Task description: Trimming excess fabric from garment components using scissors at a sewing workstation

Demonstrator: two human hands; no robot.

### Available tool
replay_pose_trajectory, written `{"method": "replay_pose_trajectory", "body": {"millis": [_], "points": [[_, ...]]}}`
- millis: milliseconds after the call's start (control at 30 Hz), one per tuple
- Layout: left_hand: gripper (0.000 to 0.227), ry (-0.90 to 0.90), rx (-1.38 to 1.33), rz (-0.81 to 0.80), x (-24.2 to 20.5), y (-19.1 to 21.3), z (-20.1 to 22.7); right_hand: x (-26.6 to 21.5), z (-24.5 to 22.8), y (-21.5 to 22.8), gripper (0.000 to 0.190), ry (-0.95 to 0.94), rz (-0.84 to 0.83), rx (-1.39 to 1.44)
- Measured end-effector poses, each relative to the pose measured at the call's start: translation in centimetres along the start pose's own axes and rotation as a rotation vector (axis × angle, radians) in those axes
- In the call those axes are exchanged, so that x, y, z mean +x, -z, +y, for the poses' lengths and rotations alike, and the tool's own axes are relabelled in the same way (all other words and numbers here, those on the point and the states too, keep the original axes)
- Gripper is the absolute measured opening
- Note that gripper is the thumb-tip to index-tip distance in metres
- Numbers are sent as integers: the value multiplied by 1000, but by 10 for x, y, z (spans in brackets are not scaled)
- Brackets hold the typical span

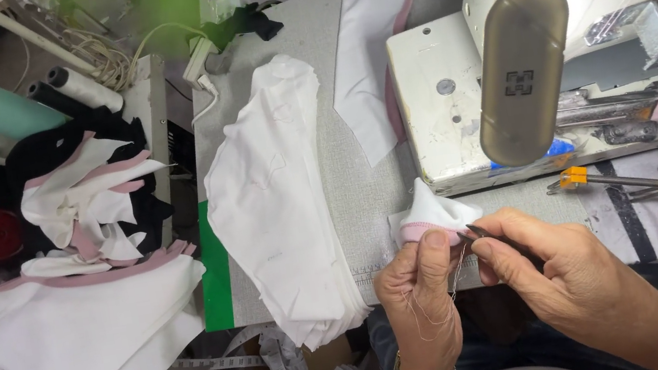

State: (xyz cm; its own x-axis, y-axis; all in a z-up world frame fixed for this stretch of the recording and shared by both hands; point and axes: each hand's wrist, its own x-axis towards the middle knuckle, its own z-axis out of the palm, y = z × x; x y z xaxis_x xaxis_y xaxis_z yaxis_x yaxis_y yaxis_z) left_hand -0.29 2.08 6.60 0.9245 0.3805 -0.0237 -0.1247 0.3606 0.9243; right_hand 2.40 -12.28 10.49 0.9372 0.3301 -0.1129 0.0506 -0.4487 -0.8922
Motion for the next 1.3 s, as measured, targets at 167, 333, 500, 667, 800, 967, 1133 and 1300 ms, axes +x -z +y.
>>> {"method": "replay_pose_trajectory", "body": {"millis": [167, 333, 500, 667, 800, 967, 1133, 1300], "points": [[28, -16, 36, -2, -1, -1, -7, 1, 2, 8, 22, 57, -33, -43], [51, -78, 184, -57, -4, 3, -11, -2, 5, 9, 21, 40, -26, -63], [55, -293, 408, -112, -17, 9, -26, -6, -21, 23, 17, -13, 573, 198], [41, -147, 295, -106, -7, -1, -6, -31, 7, 30, 20, -176, 330, 210], [29, -161, 266, -120, -7, -10, 2, -41, 13, 25, 13, -253, 244, 129], [8, -439, 547, -48, -13, -1, -18, -23, -3, 16, 21, -475, 125, 278], [17, -876, 751, -105, -13, 12, -31, -16, 14, -3, 13, -449, 155, 455], [19, -1148, 938, -58, -6, 25, -49, -10, 18, -11, 14, -473, 158, 585]]}}
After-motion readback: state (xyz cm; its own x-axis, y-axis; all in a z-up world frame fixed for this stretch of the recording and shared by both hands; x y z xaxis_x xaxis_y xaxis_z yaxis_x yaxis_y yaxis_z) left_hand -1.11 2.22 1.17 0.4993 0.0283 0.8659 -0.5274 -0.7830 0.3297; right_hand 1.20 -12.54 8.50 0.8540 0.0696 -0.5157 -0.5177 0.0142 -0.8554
